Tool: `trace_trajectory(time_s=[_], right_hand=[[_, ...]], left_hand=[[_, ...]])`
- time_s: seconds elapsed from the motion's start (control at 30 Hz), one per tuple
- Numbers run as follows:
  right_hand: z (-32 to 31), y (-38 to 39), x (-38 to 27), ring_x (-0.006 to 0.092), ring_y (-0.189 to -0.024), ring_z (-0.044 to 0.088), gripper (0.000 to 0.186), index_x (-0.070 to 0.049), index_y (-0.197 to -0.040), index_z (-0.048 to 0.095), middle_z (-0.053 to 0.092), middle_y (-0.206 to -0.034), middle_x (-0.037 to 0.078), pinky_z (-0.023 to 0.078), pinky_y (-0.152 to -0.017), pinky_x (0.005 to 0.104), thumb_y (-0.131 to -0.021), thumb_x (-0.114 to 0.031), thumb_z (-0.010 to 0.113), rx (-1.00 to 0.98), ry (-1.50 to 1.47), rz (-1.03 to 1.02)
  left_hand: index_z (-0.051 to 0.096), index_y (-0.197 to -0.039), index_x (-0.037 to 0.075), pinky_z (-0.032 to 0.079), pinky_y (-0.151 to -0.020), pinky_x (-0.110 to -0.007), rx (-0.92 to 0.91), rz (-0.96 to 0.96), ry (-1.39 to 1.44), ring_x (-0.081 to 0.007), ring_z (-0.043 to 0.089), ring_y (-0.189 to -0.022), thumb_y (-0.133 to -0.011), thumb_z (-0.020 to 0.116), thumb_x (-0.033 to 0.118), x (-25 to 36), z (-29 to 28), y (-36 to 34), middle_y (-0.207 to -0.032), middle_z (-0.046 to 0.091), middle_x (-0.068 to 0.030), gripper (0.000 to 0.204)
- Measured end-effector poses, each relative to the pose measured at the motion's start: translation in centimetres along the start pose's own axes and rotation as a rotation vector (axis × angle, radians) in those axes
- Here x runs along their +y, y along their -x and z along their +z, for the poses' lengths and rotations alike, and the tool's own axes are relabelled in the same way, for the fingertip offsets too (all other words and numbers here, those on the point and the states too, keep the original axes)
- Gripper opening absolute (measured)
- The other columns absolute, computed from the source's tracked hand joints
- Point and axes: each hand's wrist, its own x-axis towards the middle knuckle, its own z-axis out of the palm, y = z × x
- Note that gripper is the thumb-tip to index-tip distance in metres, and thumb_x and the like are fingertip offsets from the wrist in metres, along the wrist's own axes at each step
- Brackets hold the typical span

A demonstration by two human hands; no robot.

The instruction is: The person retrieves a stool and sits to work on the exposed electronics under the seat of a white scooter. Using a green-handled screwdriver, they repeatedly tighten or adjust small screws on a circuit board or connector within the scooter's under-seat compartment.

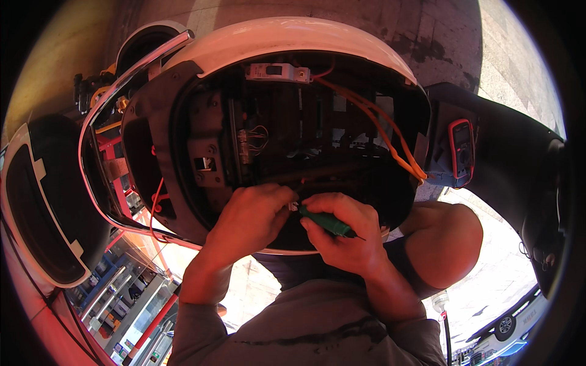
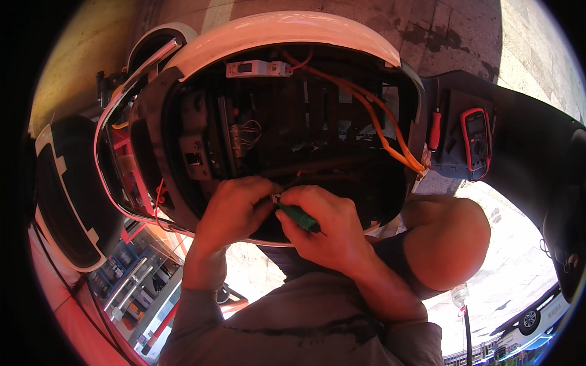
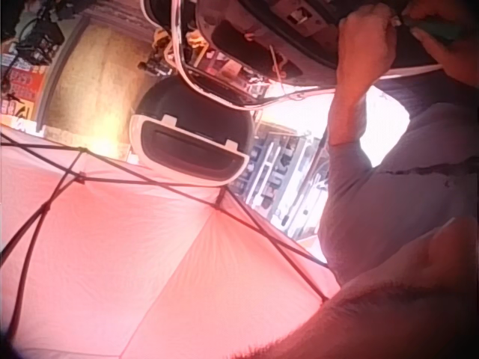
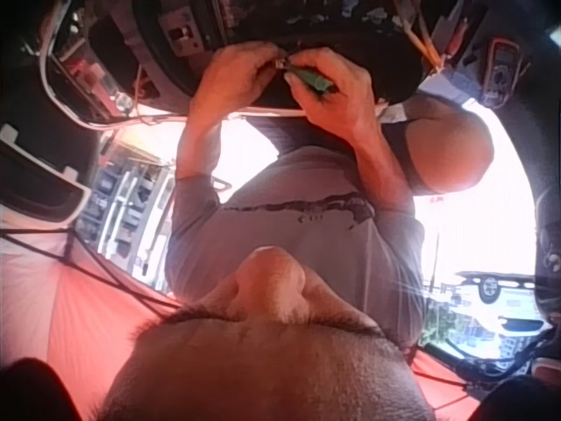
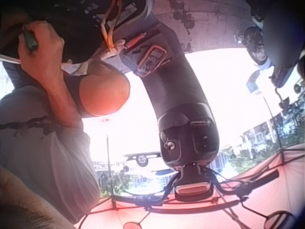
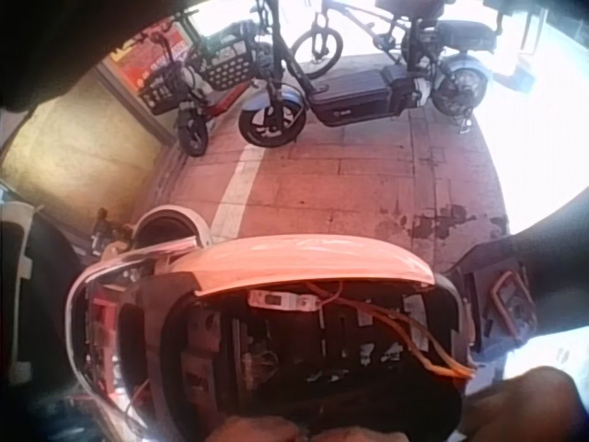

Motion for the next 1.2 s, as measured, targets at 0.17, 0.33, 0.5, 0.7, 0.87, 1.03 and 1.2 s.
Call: trace_trajectory(time_s=[0.17,0.33,0.5,0.7,0.87,1.03,1.2], right_hand=[[0.05,-0.04,-0.06,0.0250,-0.084,0.075,0.023,0.000,-0.100,0.070,0.075,-0.099,0.014,0.058,-0.073,0.0310,-0.079,0.003,0.081,0.002,0.000,-0.008],[0.14,-0.09,0.03,0.0266,-0.086,0.075,0.024,0.001,-0.100,0.070,0.075,-0.100,0.015,0.058,-0.075,0.0317,-0.079,0.003,0.081,0.012,-0.015,-0.032],[0.20,-0.06,-0.04,0.0253,-0.086,0.074,0.023,0.001,-0.100,0.070,0.075,-0.100,0.015,0.058,-0.074,0.0310,-0.080,0.003,0.081,0.012,-0.013,-0.010],[-0.03,-0.21,0.13,0.0139,-0.077,0.071,0.021,0.000,-0.101,0.069,0.073,-0.090,0.009,0.054,-0.067,0.0256,-0.084,0.004,0.079,-0.005,-0.073,0.062],[-0.22,-0.45,0.33,0.0080,-0.071,0.068,0.019,-0.001,-0.100,0.068,0.071,-0.083,0.005,0.051,-0.062,0.0226,-0.085,0.005,0.078,-0.025,-0.148,0.141],[-0.30,-0.55,0.23,0.0080,-0.071,0.067,0.020,-0.001,-0.100,0.068,0.071,-0.081,0.005,0.050,-0.061,0.0229,-0.084,0.006,0.077,-0.022,-0.127,0.120],[-0.40,-0.45,0.12,0.0085,-0.070,0.067,0.020,-0.001,-0.100,0.068,0.071,-0.083,0.006,0.051,-0.062,0.0238,-0.084,0.006,0.077,-0.042,-0.103,0.131]], left_hand=[[0.074,-0.103,0.004,0.057,-0.069,-0.042,-0.005,-0.010,-0.011,-0.0392,0.071,-0.084,-0.079,0.074,0.000,0.06,-0.09,-0.04,-0.092,0.072,-0.0158,0.024],[0.074,-0.103,0.004,0.056,-0.069,-0.042,0.000,-0.026,0.005,-0.0393,0.071,-0.083,-0.080,0.074,-0.001,0.19,-0.05,-0.06,-0.093,0.073,-0.0160,0.024],[0.074,-0.104,0.004,0.056,-0.068,-0.042,0.000,-0.028,-0.013,-0.0392,0.071,-0.083,-0.080,0.074,-0.001,0.32,-0.14,-0.07,-0.092,0.072,-0.0160,0.024],[0.074,-0.104,0.005,0.056,-0.066,-0.043,0.011,-0.005,-0.028,-0.0387,0.071,-0.081,-0.079,0.075,0.000,0.29,-0.04,-0.05,-0.091,0.072,-0.0152,0.025],[0.074,-0.103,0.006,0.055,-0.064,-0.043,0.010,0.022,-0.045,-0.0380,0.070,-0.079,-0.079,0.075,0.001,0.13,0.07,0.00,-0.089,0.071,-0.0138,0.025],[0.074,-0.103,0.007,0.054,-0.062,-0.044,0.010,0.030,-0.056,-0.0372,0.069,-0.077,-0.080,0.075,0.002,-0.04,0.14,0.09,-0.088,0.070,-0.0127,0.024],[0.074,-0.103,0.007,0.054,-0.062,-0.044,0.009,0.042,-0.062,-0.0369,0.069,-0.076,-0.080,0.074,0.002,-0.08,0.15,0.08,-0.087,0.070,-0.0126,0.024]])
